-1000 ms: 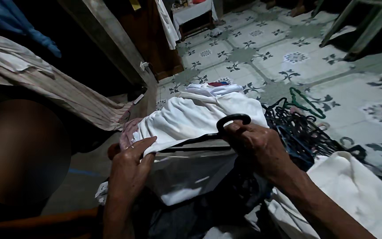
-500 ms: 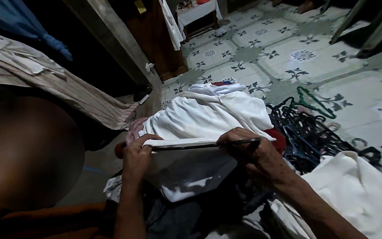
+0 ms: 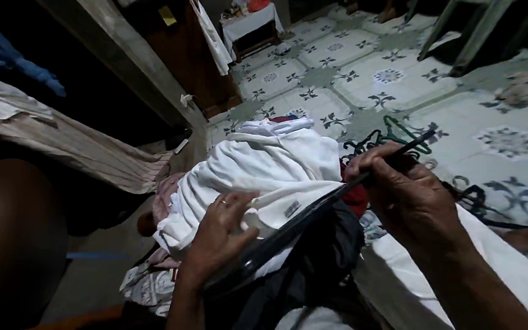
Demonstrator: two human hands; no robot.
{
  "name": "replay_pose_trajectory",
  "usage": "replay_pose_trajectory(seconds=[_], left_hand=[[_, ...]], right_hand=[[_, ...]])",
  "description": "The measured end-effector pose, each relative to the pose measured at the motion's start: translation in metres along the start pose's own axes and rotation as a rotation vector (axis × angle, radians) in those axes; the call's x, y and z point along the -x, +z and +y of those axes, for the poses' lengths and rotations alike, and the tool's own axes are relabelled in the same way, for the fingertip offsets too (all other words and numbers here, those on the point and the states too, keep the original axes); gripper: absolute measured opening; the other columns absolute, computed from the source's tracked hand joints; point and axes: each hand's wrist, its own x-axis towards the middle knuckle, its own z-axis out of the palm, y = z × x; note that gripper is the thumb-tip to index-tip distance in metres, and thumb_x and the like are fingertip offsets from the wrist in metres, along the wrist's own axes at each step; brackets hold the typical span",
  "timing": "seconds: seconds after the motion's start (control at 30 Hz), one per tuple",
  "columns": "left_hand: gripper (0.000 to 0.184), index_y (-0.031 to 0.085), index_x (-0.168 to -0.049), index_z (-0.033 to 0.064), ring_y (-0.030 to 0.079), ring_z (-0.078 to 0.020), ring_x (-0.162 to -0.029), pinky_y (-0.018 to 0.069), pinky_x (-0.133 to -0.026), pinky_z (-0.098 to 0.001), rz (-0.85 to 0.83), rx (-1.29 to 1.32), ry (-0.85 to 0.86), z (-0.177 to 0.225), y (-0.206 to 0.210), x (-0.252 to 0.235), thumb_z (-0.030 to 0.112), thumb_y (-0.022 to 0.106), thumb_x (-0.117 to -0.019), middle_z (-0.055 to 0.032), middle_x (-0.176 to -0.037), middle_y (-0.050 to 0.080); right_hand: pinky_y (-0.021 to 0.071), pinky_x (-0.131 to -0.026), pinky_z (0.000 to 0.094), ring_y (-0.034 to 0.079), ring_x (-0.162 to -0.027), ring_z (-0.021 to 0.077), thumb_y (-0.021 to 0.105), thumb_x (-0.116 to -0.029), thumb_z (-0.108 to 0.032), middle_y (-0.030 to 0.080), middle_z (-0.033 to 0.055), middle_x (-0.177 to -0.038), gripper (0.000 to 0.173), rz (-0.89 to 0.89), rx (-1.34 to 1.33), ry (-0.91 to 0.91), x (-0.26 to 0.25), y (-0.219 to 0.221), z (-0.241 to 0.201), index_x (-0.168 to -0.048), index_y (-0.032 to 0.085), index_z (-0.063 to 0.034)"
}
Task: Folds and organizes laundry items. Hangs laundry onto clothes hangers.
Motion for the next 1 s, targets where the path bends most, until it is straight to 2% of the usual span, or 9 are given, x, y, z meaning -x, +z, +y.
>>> replay_pose_trajectory(seconds=[0.1,0.27,0.4,0.47,0.53,0.6,0.7,0.83,1.0], left_hand=[[0.066,0.06,-0.138,0.0,0.051,-0.0399,-0.137,0.032,-0.115,-0.0635,-0.082,-0.005,0.047,0.023,0.017,-0.015,0.035,0.074,-0.0843,-0.0206,-0.143,0.059],[0.028,0.075,-0.108,-0.0005,0.069,-0.0392,-0.1,0.0521,-0.091,-0.0559,0.153,-0.039,0.16,0.017,0.061,-0.044,-0.001,0.061,-0.0845,-0.0205,-0.105,0.073],[0.032,0.072,-0.12,0.0009,0.063,-0.0356,-0.117,0.0487,-0.102,-0.0488,0.218,0.03,0.159,0.023,0.053,-0.044,0.015,0.062,-0.0923,-0.0218,-0.123,0.067],[0.045,0.065,-0.126,-0.0037,0.062,-0.0196,-0.119,0.0493,-0.102,-0.0337,0.271,0.204,0.15,0.031,0.051,-0.038,0.03,0.066,-0.0956,-0.0169,-0.128,0.066],[0.049,0.059,-0.128,-0.0044,0.064,-0.0023,-0.1,0.0539,-0.083,-0.0199,0.245,0.51,0.105,0.037,0.052,-0.037,0.034,0.064,-0.0977,-0.0038,-0.122,0.068],[0.038,0.066,-0.121,0.0017,0.061,0.005,-0.085,0.0511,-0.071,-0.0141,0.168,0.713,0.085,0.034,0.053,-0.041,0.033,0.063,-0.0994,0.0064,-0.11,0.069],[0.027,0.074,-0.1,0.0076,0.064,0.0036,-0.086,0.0542,-0.071,-0.0149,0.096,0.713,0.142,0.024,0.054,-0.043,0.026,0.055,-0.1043,0.0071,-0.099,0.071],[0.033,0.074,-0.1,0.0029,0.063,0.0006,-0.088,0.0548,-0.079,-0.0184,0.132,0.623,0.037,0.012,0.048,-0.026,0.027,0.052,-0.1053,0.0035,-0.099,0.069],[0.032,0.075,-0.1,0.0076,0.069,-0.0042,-0.082,0.0608,-0.072,-0.0228,0.08,0.774,-0.024,0.006,0.049,-0.011,0.031,0.054,-0.1053,0.005,-0.098,0.072]], right_hand=[[0.0578,-0.084,0.0243,0.069,-0.09,0.0073,0.05,-0.1051,-0.016,0.072,-0.0012,-0.094,0.022,0.054,-0.081,0.01,-0.002,0.005,-0.016,-0.102,0.072,-0.0163],[0.0588,-0.082,0.0274,0.068,-0.085,0.0098,0.035,-0.1105,-0.018,0.068,0.0007,-0.091,0.032,0.351,-0.24,0.097,-0.008,-0.004,-0.029,-0.103,0.065,-0.0114],[0.0617,-0.083,0.0316,0.073,-0.089,0.0153,0.034,-0.1114,-0.017,0.072,0.0063,-0.098,0.026,0.494,-0.214,0.114,-0.007,-0.013,-0.023,-0.111,0.058,-0.0077],[0.0614,-0.08,0.0279,0.072,-0.085,0.0112,0.038,-0.1097,-0.013,0.072,0.0017,-0.094,0.022,0.429,-0.063,0.083,-0.004,-0.004,-0.016,-0.108,0.06,-0.0097],[0.0593,-0.082,0.0241,0.069,-0.087,0.0049,0.045,-0.1068,-0.012,0.072,-0.0056,-0.095,0.019,0.225,0.082,0.052,-0.003,0.009,-0.009,-0.107,0.064,-0.0148],[0.0575,-0.081,0.0232,0.068,-0.09,0.0039,0.049,-0.1049,-0.012,0.073,-0.0042,-0.1,0.018,0.013,0.159,0.047,-0.006,0.024,-0.002,-0.108,0.067,-0.0126],[0.0545,-0.08,0.0207,0.065,-0.091,0.0019,0.054,-0.1037,-0.016,0.07,-0.0025,-0.103,0.019,-0.124,0.396,0.114,-0.007,0.038,0.0,-0.113,0.068,-0.0069],[0.0514,-0.094,0.0456,0.062,-0.112,0.0281,0.066,-0.0965,-0.032,0.066,0.0173,-0.122,0.044,-0.152,0.866,0.158,0.001,0.026,0.018,-0.127,0.065,-0.0012],[0.053,-0.091,0.056,0.063,-0.107,0.0478,0.068,-0.0864,0.0,0.063,0.0317,-0.114,0.031,-0.167,1.202,0.165,0.015,0.026,0.043,-0.117,0.067,0.0069]])
